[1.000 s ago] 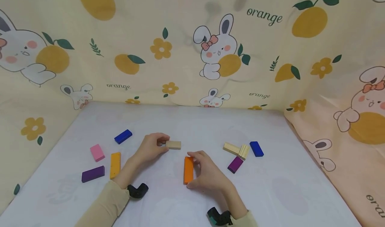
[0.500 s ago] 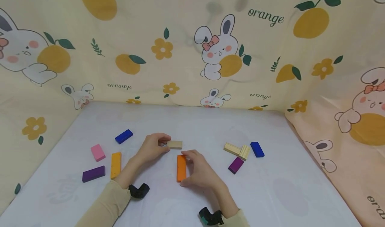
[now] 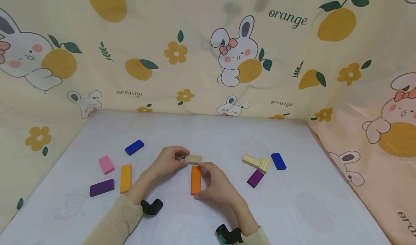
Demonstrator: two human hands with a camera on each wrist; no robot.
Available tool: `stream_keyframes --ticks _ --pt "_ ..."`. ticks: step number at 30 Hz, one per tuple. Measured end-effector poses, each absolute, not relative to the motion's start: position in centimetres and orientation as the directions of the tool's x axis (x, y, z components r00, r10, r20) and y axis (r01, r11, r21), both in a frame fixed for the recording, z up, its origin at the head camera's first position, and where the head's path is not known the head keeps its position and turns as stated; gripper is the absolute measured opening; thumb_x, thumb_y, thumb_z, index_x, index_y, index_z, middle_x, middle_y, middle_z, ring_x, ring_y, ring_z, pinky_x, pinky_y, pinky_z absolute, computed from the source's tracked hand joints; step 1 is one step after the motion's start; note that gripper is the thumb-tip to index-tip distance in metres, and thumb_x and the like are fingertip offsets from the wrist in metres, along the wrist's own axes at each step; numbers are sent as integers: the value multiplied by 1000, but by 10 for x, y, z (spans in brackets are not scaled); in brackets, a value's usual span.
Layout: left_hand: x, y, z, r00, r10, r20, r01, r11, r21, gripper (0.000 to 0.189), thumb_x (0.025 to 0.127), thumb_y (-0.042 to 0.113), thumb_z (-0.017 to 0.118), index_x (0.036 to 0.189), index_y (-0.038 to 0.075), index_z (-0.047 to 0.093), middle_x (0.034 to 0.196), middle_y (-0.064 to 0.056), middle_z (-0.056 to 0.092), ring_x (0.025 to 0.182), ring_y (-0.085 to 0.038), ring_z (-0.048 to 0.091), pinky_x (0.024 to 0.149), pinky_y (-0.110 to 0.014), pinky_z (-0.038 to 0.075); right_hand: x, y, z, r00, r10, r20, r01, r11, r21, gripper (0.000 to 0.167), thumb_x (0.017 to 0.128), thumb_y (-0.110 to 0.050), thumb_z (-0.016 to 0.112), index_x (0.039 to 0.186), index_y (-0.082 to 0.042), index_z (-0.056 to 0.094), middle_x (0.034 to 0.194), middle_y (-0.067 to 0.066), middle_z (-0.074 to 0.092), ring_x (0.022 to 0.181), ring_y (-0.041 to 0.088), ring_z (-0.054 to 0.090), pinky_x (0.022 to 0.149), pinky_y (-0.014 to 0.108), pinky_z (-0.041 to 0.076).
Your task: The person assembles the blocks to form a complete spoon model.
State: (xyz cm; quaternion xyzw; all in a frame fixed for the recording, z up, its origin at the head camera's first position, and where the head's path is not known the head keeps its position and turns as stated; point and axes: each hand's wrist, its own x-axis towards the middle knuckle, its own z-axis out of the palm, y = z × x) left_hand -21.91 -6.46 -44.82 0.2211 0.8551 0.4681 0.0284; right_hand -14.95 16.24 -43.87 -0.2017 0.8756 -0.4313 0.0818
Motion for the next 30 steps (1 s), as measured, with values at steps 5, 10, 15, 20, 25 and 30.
stream_keyframes --ticks 5,10,15,20,25,30 --pt "-219 -64 -448 -903 401 151 341 461 819 31 85 1 75 115 -4 67 106 -11 68 92 -23 62 85 -38 52 -149 162 -440 -906 -421 45 -287 533 -796 85 66 -16 93 139 -9 52 116 6 59 98 26 53 86 46 46" --pt "-219 -63 -449 -904 404 143 341 477 810 32 86 3 75 116 -2 68 107 -9 68 92 -21 62 84 -36 52 -151 163 -441 -905 -418 74 -308 526 -793 85 67 -12 92 141 -10 50 132 4 54 103 26 54 82 41 48" --pt "-219 -61 -450 -895 418 156 362 476 802 31 86 3 75 116 -1 68 107 -9 69 92 -21 63 84 -34 52 -151 163 -441 -909 -408 90 -309 513 -801 83 67 -11 92 139 -10 52 135 5 53 103 27 56 78 40 50" --pt "-219 -60 -450 -894 417 164 368 478 798 29 86 4 75 114 -1 69 106 -8 69 91 -21 63 83 -34 52 -152 161 -442 -915 -395 79 -294 521 -801 81 68 -12 92 139 -12 52 135 4 53 103 26 55 80 39 49" --pt "-218 -59 -449 -894 417 166 371 480 795 29 87 4 74 114 -2 69 106 -9 69 91 -22 63 83 -35 52 -153 160 -443 -918 -387 82 -291 520 -803 80 69 -12 91 139 -11 52 136 4 52 103 25 54 82 42 49" --pt "-217 -58 -448 -891 424 161 374 485 791 29 87 3 74 115 -2 69 107 -9 69 92 -22 63 84 -36 52 -152 161 -444 -916 -392 88 -298 514 -804 80 69 -13 91 139 -10 52 136 5 52 104 26 55 84 43 49"
